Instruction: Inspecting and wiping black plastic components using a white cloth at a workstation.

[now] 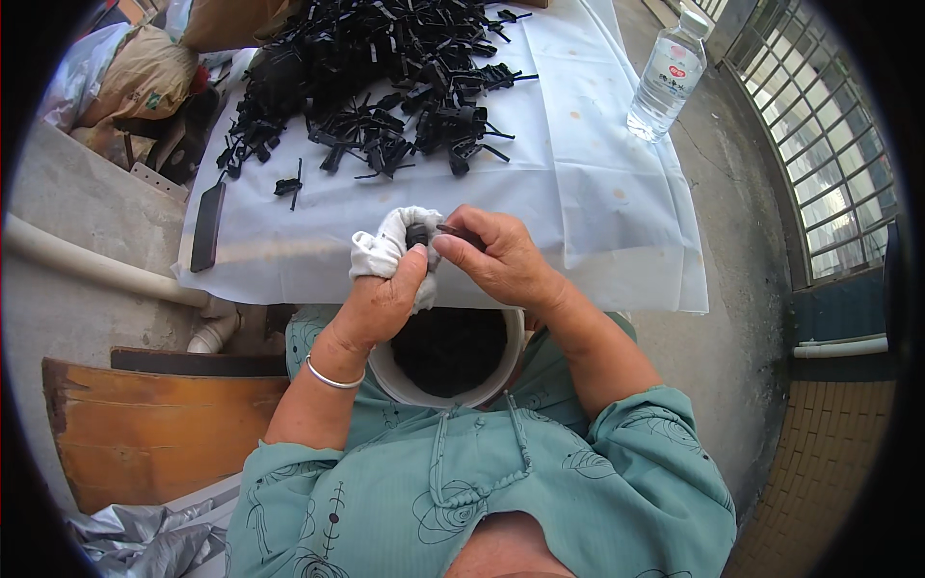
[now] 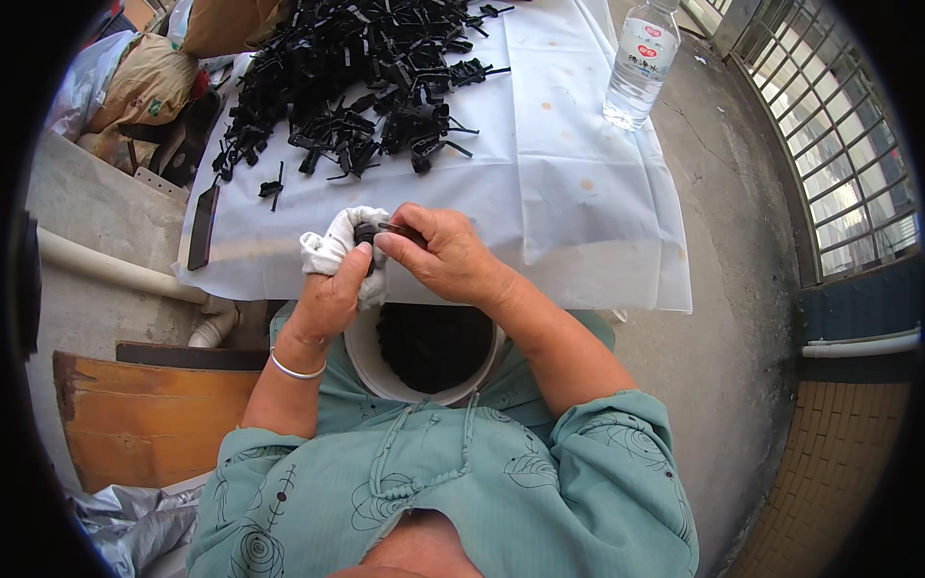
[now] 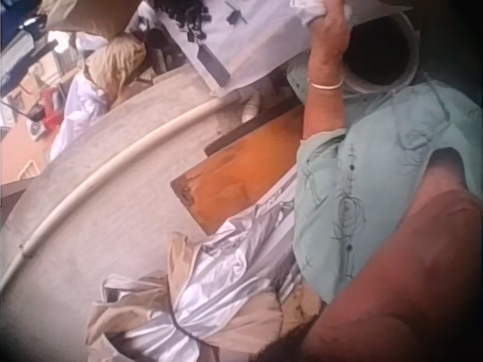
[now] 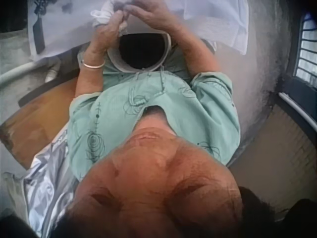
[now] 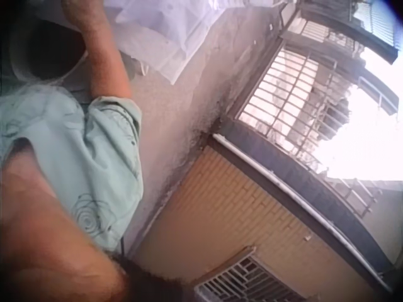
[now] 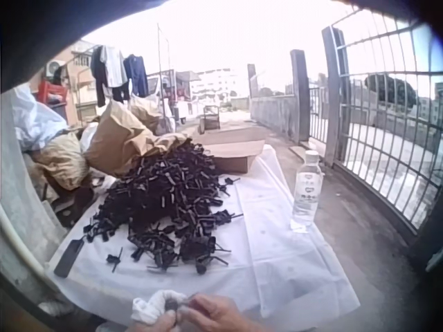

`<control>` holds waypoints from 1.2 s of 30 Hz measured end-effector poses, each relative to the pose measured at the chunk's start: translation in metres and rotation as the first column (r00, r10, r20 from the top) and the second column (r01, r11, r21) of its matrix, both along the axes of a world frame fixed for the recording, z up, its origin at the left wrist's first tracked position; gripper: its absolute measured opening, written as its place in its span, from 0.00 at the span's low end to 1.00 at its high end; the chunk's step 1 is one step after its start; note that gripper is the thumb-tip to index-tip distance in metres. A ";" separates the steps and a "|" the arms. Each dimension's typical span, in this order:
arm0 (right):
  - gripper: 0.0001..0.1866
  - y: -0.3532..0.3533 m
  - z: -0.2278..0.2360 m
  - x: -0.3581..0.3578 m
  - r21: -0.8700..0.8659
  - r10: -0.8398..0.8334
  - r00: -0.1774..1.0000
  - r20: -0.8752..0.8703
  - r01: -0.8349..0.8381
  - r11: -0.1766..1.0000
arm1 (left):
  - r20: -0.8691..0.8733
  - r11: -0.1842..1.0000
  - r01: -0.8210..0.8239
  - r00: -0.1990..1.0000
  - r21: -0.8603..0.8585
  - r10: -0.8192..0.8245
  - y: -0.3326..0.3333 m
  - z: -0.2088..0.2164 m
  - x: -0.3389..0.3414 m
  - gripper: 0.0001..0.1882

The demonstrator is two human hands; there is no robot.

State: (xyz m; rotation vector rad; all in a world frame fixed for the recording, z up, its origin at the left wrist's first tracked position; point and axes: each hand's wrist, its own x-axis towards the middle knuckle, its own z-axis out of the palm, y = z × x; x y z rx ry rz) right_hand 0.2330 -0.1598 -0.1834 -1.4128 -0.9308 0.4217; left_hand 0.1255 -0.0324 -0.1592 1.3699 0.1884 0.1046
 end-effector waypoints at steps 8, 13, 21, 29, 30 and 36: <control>0.12 0.006 0.003 -0.005 -0.160 0.060 0.990 0.132 -0.038 0.986 | 0.340 0.696 -0.309 0.935 0.648 0.099 -0.006 -0.017 0.005 0.13; 0.12 0.009 -0.005 -0.004 -0.050 0.129 0.991 0.035 -0.127 0.991 | 0.197 0.692 -0.211 0.975 0.690 0.101 -0.007 -0.002 -0.004 0.14; 0.09 0.013 -0.011 0.060 -0.243 -0.332 0.569 0.753 0.709 0.662 | 0.000 0.525 0.004 1.000 0.851 -0.008 0.012 0.006 -0.005 0.16; 0.04 -0.006 -0.012 0.043 -0.236 -0.245 0.658 0.712 0.552 0.800 | 0.409 0.531 -0.384 0.909 0.755 0.076 0.028 -0.014 0.007 0.17; 0.04 -0.010 -0.009 0.040 -0.165 -0.293 0.694 0.658 0.512 0.843 | 0.410 0.531 -0.386 0.909 0.754 0.078 0.028 -0.012 0.008 0.17; 0.07 -0.022 0.005 0.034 -0.079 -0.338 0.830 0.443 0.412 0.908 | 0.473 0.462 -0.373 0.873 0.805 -0.120 0.020 0.001 0.013 0.19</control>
